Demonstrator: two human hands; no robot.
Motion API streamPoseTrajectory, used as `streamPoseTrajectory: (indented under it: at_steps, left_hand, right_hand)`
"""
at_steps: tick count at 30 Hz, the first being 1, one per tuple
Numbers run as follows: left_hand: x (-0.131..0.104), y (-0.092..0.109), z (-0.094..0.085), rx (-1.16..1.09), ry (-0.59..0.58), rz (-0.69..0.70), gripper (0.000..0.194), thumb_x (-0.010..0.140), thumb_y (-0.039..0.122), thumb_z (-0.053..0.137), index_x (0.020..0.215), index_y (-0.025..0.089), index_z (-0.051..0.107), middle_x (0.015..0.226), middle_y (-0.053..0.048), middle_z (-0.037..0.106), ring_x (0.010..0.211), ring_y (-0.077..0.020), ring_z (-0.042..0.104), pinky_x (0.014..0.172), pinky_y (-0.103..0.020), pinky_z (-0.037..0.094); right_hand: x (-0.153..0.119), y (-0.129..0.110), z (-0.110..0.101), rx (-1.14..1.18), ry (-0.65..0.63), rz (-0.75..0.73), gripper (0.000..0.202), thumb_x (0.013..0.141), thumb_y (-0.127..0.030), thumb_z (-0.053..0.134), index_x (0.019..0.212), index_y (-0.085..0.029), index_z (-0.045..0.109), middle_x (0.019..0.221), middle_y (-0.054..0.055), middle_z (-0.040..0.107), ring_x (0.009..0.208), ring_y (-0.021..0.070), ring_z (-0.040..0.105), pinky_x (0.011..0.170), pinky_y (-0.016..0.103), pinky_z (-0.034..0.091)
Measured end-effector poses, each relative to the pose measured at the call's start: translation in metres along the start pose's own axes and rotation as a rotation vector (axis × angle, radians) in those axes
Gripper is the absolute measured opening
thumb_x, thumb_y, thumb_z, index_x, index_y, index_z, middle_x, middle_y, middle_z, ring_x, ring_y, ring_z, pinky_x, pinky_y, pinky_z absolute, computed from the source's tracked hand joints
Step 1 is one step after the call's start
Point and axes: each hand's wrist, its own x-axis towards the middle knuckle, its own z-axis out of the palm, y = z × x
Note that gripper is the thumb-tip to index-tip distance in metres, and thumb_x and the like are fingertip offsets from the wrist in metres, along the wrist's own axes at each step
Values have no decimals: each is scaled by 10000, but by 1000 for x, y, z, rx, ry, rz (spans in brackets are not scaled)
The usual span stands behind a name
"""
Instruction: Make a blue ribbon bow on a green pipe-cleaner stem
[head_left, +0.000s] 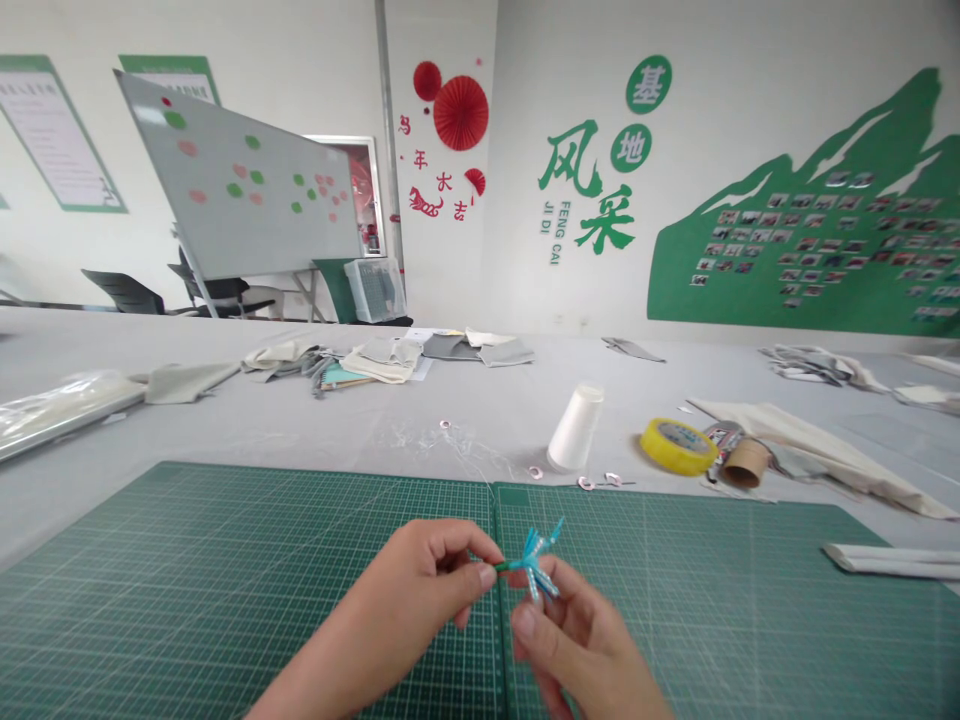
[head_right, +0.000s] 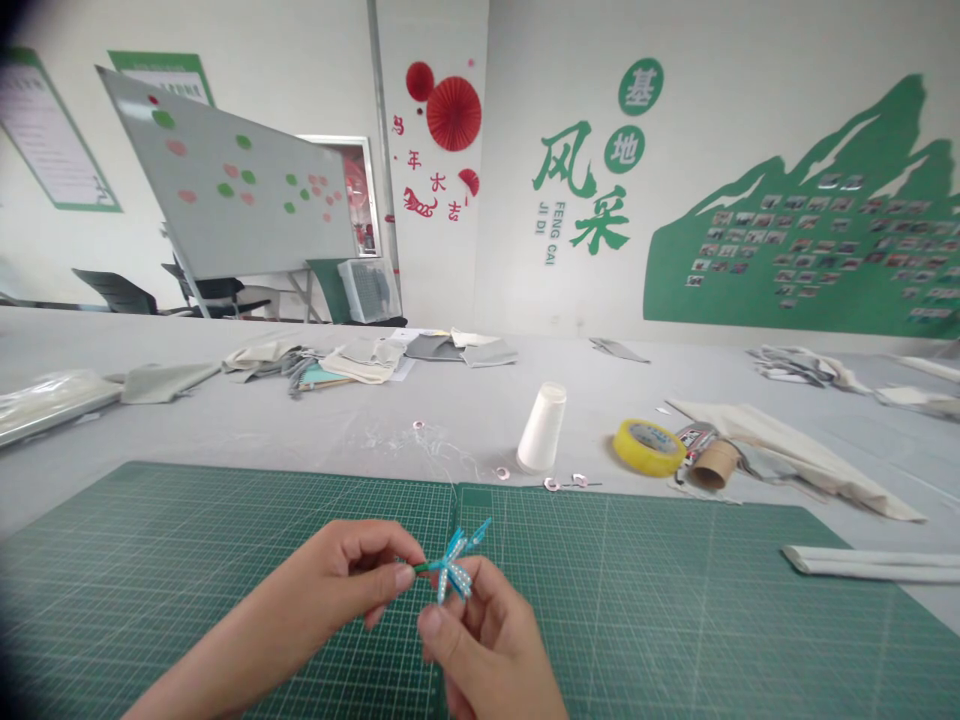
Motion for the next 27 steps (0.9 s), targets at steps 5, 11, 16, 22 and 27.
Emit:
streamPoseTrajectory:
  at_steps: [5,11,16,22,27]
  left_hand:
    - [1,-4,0,111,102,-15,179,822,298,556,848,178,686,542,62,489,548,-141,473,564,-261,359]
    - [-1,-3,1,119,109,-2,175,824,296,557,845,184,690,551,61,497,555,-139,480,563,-256,365]
    - [-1,1,-1,34,74,7,152,808,289,570,817,172,667,544,66,494,541,-126,457,558,-250,351]
    - [-3,4,-1,-91,-18,-2,113,823,278,577,847,174,616,544,70,516,530,-112,434,543,-230,318]
    - [-10,5,-5,-146,-185,-44,86,797,236,604,741,172,603,545,71,501,513,-91,417,528,-210,305]
  right_hand:
    - [-6,-7,11,-21,99,107,486,720,-672,691,746,-204,565,423,-105,396,374,41,162,335,160,79]
    - [-10,-10,12,10,116,85,478,726,-656,699,754,-182,644,385,-123,330,375,47,176,364,177,95]
    - [-8,-6,11,143,42,81,399,719,-588,752,734,-197,673,387,-141,285,338,25,107,339,175,64]
    - [-3,0,5,52,45,39,405,723,-597,741,728,-197,678,412,-132,260,343,32,117,344,204,46]
    - [2,-9,-2,-84,27,25,372,732,-543,754,639,-194,663,453,-110,313,404,52,171,403,212,132]
